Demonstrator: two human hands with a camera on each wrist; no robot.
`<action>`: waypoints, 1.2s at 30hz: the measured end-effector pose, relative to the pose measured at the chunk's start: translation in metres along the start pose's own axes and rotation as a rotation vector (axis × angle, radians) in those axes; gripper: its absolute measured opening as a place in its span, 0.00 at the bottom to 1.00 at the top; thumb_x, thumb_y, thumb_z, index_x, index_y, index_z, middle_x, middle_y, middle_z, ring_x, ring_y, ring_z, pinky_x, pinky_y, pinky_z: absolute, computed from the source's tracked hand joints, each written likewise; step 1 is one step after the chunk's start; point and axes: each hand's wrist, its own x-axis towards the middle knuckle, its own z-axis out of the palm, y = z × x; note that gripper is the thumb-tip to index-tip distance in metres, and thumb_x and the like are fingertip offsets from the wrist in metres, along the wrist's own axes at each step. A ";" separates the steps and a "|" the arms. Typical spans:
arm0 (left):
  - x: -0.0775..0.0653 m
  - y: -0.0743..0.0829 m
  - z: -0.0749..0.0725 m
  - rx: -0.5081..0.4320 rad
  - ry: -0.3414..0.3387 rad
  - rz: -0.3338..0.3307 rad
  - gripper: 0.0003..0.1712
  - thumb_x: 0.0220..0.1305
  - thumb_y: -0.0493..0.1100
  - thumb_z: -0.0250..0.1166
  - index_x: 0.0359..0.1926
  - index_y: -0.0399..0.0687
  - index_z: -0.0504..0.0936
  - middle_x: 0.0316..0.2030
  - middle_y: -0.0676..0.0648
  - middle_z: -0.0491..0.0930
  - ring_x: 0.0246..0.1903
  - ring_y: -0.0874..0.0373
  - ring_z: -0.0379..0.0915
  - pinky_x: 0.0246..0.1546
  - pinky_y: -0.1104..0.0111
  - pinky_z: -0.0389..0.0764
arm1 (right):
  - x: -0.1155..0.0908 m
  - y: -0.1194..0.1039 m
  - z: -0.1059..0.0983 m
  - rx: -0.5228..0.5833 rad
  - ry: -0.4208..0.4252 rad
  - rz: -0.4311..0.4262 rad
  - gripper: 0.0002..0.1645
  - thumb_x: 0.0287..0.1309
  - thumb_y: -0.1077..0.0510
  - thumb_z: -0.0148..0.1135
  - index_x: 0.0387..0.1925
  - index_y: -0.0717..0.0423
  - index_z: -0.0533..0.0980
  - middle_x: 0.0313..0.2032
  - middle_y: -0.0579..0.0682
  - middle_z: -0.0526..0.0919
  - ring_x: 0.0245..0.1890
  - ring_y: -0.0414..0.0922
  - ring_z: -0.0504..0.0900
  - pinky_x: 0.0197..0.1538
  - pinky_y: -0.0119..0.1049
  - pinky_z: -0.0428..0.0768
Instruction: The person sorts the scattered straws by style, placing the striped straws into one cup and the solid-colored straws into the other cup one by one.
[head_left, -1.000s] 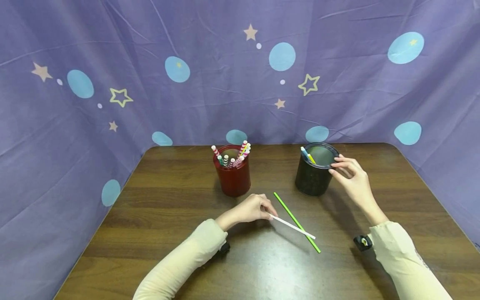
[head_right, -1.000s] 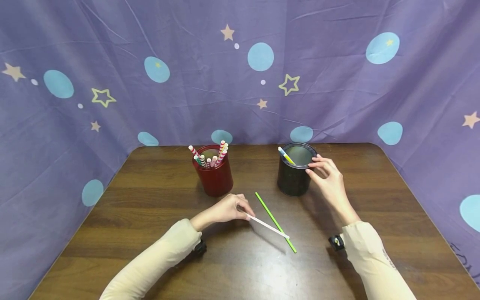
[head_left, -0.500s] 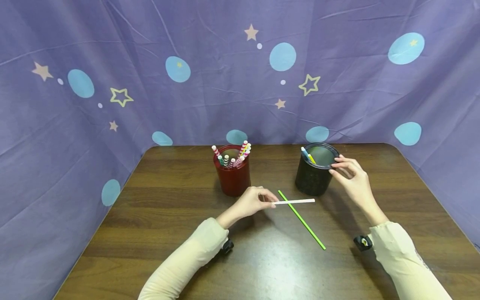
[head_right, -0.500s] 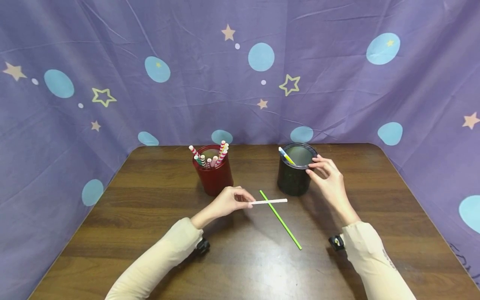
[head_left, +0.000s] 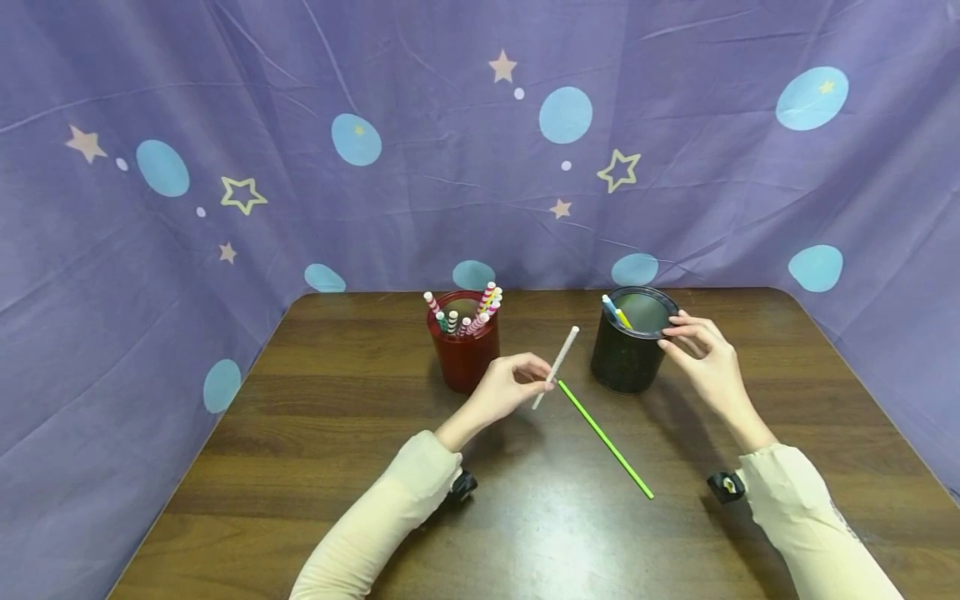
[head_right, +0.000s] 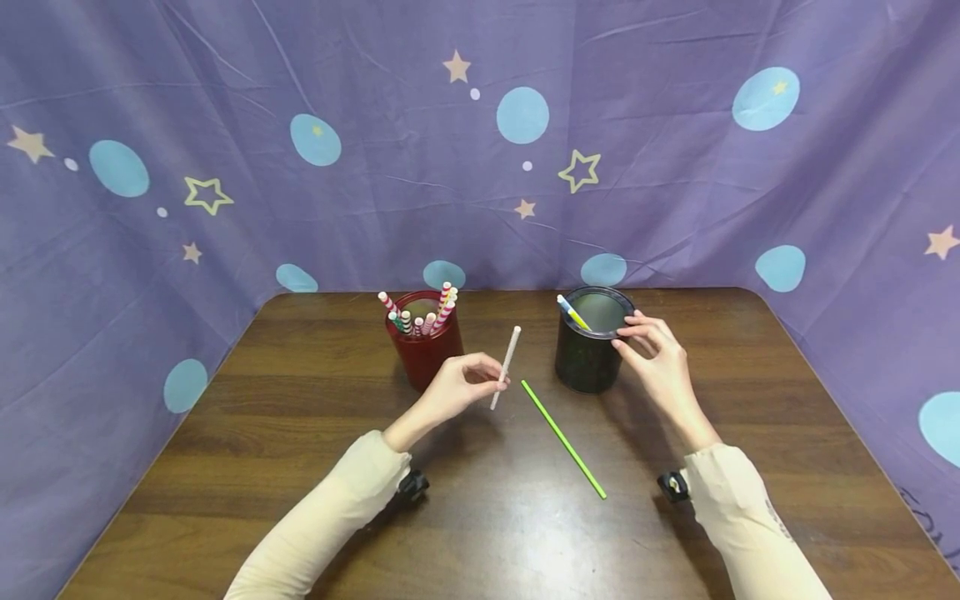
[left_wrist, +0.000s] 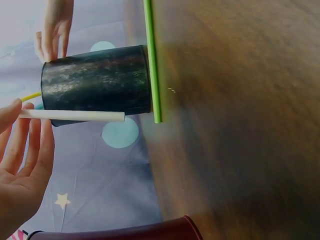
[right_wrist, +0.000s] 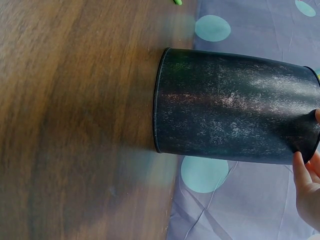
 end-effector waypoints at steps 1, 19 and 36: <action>0.001 0.000 0.000 -0.012 0.005 0.002 0.07 0.49 0.27 0.63 0.31 0.28 0.77 0.28 0.35 0.80 0.29 0.49 0.77 0.31 0.60 0.80 | 0.000 0.000 0.000 -0.001 0.001 0.000 0.15 0.43 0.65 0.67 0.38 0.55 0.79 0.48 0.51 0.74 0.59 0.46 0.65 0.55 0.30 0.71; 0.023 0.019 0.004 -0.142 0.102 0.020 0.09 0.51 0.28 0.62 0.36 0.26 0.76 0.32 0.33 0.79 0.31 0.46 0.78 0.33 0.68 0.81 | -0.001 -0.034 0.004 0.049 -0.014 0.009 0.13 0.46 0.67 0.64 0.38 0.62 0.78 0.47 0.53 0.74 0.58 0.46 0.65 0.55 0.27 0.70; 0.044 0.046 0.011 -0.193 0.218 0.140 0.08 0.51 0.26 0.61 0.35 0.25 0.76 0.31 0.31 0.78 0.32 0.41 0.76 0.37 0.56 0.80 | -0.002 -0.017 0.002 0.055 -0.010 0.002 0.14 0.45 0.67 0.65 0.38 0.61 0.78 0.48 0.54 0.74 0.59 0.47 0.65 0.56 0.30 0.70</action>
